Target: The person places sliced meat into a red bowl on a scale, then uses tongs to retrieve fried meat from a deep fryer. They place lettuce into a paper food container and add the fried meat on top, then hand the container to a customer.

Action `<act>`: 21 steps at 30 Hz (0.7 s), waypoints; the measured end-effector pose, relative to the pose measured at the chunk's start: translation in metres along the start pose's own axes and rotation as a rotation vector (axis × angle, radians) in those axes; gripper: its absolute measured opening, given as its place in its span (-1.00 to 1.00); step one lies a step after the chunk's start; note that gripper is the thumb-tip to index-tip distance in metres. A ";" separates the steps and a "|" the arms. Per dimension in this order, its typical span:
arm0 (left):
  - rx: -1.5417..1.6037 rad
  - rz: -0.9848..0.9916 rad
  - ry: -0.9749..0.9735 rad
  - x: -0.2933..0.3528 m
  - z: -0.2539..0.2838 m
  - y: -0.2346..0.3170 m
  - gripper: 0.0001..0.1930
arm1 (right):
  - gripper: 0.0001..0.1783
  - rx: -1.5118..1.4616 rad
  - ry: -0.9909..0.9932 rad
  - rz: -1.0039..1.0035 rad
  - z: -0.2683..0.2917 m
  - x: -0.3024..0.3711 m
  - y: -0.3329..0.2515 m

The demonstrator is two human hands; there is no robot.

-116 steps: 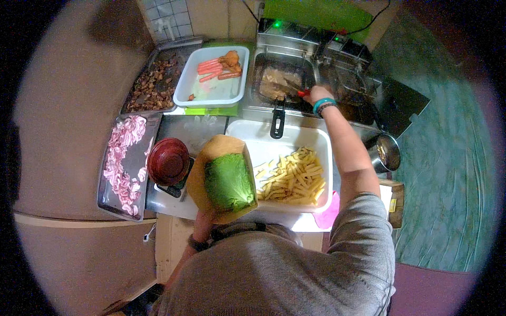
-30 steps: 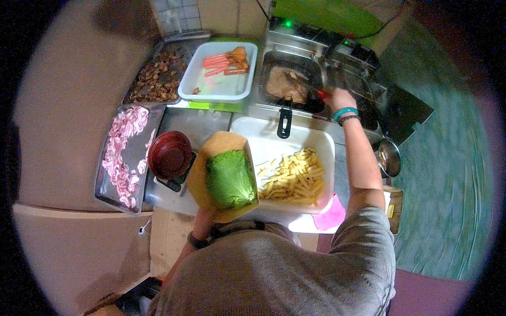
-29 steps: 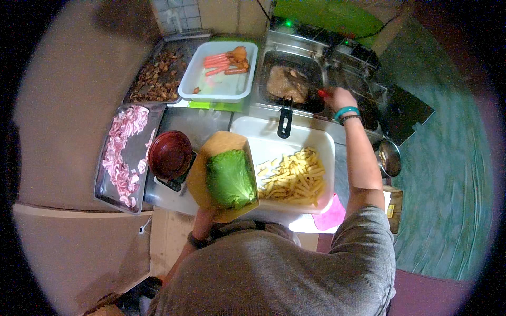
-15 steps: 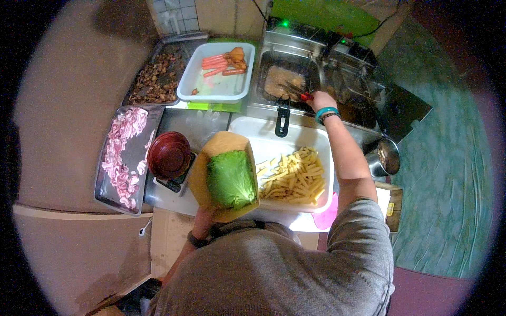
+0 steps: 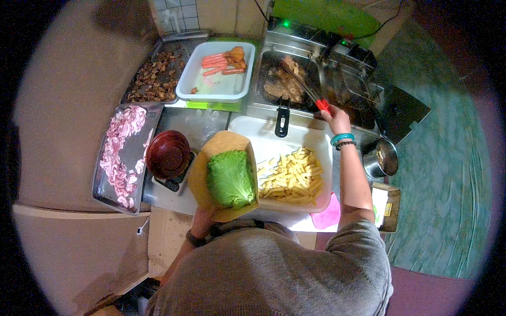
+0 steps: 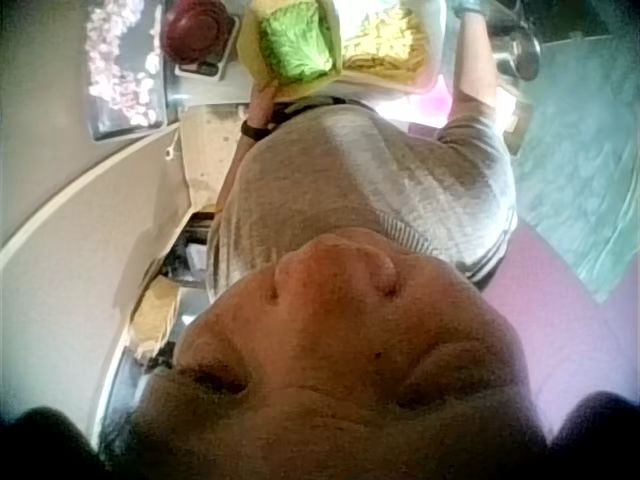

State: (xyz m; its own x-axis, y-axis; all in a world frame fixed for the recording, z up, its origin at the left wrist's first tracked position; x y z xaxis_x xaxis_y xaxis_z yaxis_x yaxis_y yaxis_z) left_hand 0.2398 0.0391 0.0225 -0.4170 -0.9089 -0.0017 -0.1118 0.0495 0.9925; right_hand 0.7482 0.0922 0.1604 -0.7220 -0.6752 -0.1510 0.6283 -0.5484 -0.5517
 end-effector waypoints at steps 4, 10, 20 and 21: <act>0.085 0.029 0.048 0.003 0.001 -0.001 -0.63 | -0.43 -0.030 -0.103 -0.120 -0.005 0.007 0.010; 0.147 0.081 0.055 0.004 -0.001 -0.009 -0.64 | -0.44 -0.036 0.032 -0.039 0.008 0.020 0.012; 0.174 0.088 0.057 0.006 0.003 -0.021 -0.65 | -0.57 0.392 0.157 -0.049 0.040 0.048 -0.017; 0.180 0.091 0.065 0.006 0.002 -0.020 -0.65 | -0.58 0.348 0.198 -0.036 0.045 0.051 -0.021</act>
State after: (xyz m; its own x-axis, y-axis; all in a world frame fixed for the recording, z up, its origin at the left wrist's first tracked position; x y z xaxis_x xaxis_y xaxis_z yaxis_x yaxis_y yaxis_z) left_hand 0.2377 0.0334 0.0023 -0.3742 -0.9219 0.1003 -0.2381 0.2001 0.9504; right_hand 0.7110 0.0467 0.2013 -0.7656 -0.5631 -0.3111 0.6379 -0.7270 -0.2541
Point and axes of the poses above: each hand's wrist, its own x-axis away from the middle knuckle, its own z-axis out of the back of the hand, y = z × x, the point moved 9 cm from there along -x, towards the middle knuckle, and after that the axes turned 14 degrees about -z, right-handed, at the moved point
